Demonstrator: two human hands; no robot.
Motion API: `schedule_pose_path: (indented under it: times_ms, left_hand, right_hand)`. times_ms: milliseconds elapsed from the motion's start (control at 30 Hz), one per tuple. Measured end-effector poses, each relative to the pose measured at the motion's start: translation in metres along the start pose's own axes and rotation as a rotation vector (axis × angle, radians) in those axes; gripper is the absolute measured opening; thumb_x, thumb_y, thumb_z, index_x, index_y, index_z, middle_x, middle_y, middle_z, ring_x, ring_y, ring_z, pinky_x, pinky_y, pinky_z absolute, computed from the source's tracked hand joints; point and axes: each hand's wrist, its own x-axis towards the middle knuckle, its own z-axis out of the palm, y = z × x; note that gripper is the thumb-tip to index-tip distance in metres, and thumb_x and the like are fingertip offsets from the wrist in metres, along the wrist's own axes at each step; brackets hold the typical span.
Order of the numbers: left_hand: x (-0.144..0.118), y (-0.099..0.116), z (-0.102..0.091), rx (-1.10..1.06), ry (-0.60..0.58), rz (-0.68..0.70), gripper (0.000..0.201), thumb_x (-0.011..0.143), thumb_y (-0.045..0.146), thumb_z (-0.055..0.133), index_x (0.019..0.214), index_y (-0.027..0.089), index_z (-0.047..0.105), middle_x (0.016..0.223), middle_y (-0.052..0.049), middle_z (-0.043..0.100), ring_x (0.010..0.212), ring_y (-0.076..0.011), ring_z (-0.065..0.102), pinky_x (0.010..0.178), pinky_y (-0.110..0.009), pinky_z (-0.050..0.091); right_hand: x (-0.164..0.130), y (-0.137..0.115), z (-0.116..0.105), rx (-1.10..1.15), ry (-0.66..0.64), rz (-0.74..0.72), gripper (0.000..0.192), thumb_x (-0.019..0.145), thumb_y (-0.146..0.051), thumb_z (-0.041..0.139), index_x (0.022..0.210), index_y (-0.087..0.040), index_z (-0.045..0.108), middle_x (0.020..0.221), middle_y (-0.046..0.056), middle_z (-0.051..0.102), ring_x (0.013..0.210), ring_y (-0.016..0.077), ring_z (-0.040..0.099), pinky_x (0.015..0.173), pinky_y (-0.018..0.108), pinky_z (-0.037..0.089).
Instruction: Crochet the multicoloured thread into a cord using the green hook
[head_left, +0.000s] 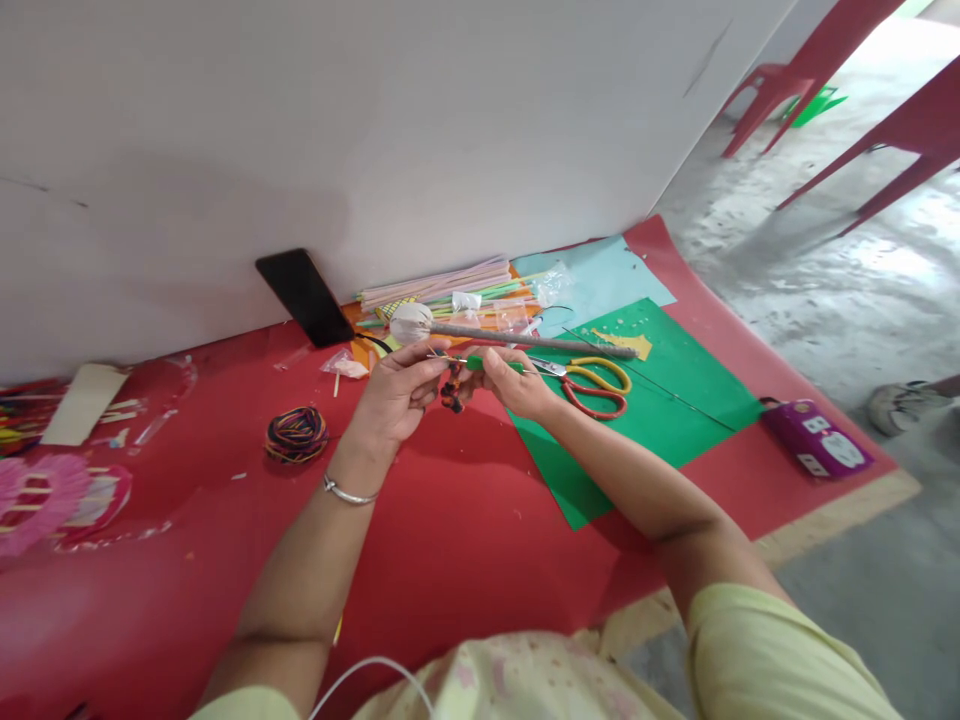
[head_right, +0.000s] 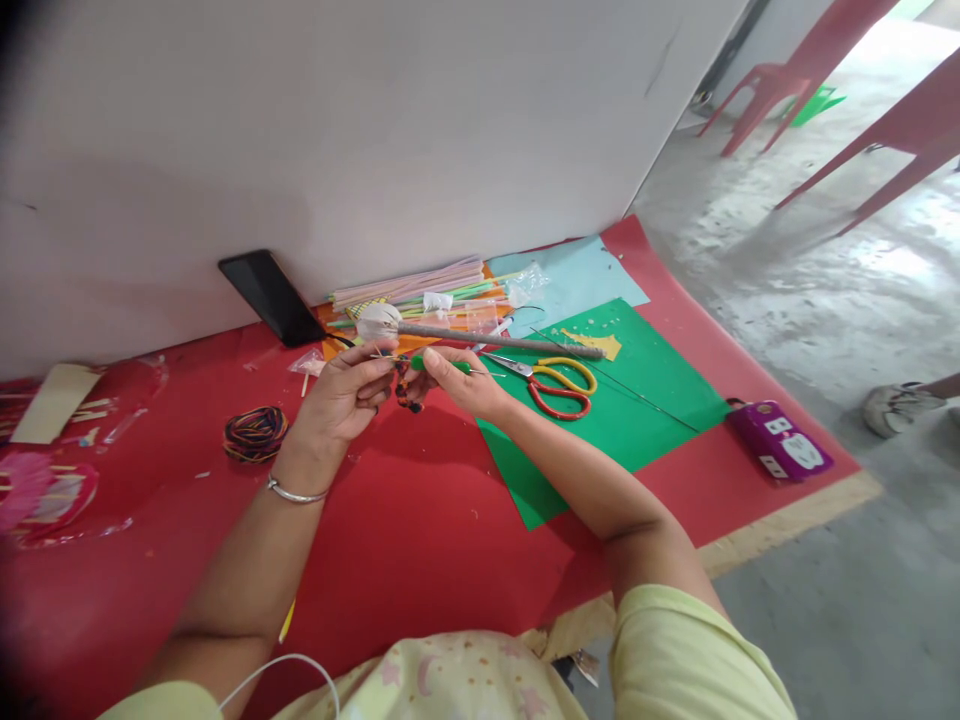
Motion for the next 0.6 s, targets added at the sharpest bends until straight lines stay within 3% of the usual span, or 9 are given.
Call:
schedule_pose_path:
  times_ms: [233, 400, 600]
  left_hand:
    - [-0.001, 0.005, -0.004, 0.020, -0.059, -0.036, 0.030, 0.058, 0.014, 0.093, 0.088, 0.019, 0.092, 0.050, 0.008, 0.051, 0.041, -0.0006, 0.026, 0.045, -0.018, 0.009]
    - [-0.001, 0.008, -0.009, 0.049, -0.103, -0.044, 0.030, 0.059, 0.015, 0.094, 0.089, 0.018, 0.093, 0.048, 0.008, 0.048, 0.041, -0.0005, 0.024, 0.044, -0.018, 0.010]
    - [-0.001, 0.012, -0.013, 0.065, -0.112, -0.035, 0.029, 0.060, 0.015, 0.094, 0.089, 0.017, 0.093, 0.052, 0.008, 0.049, 0.042, -0.0008, 0.028, 0.044, -0.017, 0.011]
  right_hand:
    - [-0.002, -0.013, -0.008, -0.059, -0.084, -0.049, 0.072, 0.096, -0.087, 0.074, 0.095, -0.016, 0.084, 0.083, 0.010, 0.084, 0.076, 0.0237, 0.086, 0.066, 0.032, 0.071]
    - [-0.003, -0.033, -0.015, -0.263, -0.094, -0.166, 0.065, 0.099, -0.081, 0.076, 0.101, -0.017, 0.089, 0.088, 0.009, 0.085, 0.076, 0.0200, 0.080, 0.069, 0.030, 0.067]
    - [-0.002, -0.044, -0.026, -0.451, -0.117, -0.272, 0.058, 0.100, -0.076, 0.080, 0.110, -0.022, 0.094, 0.113, 0.015, 0.088, 0.105, 0.0299, 0.085, 0.083, 0.037, 0.070]
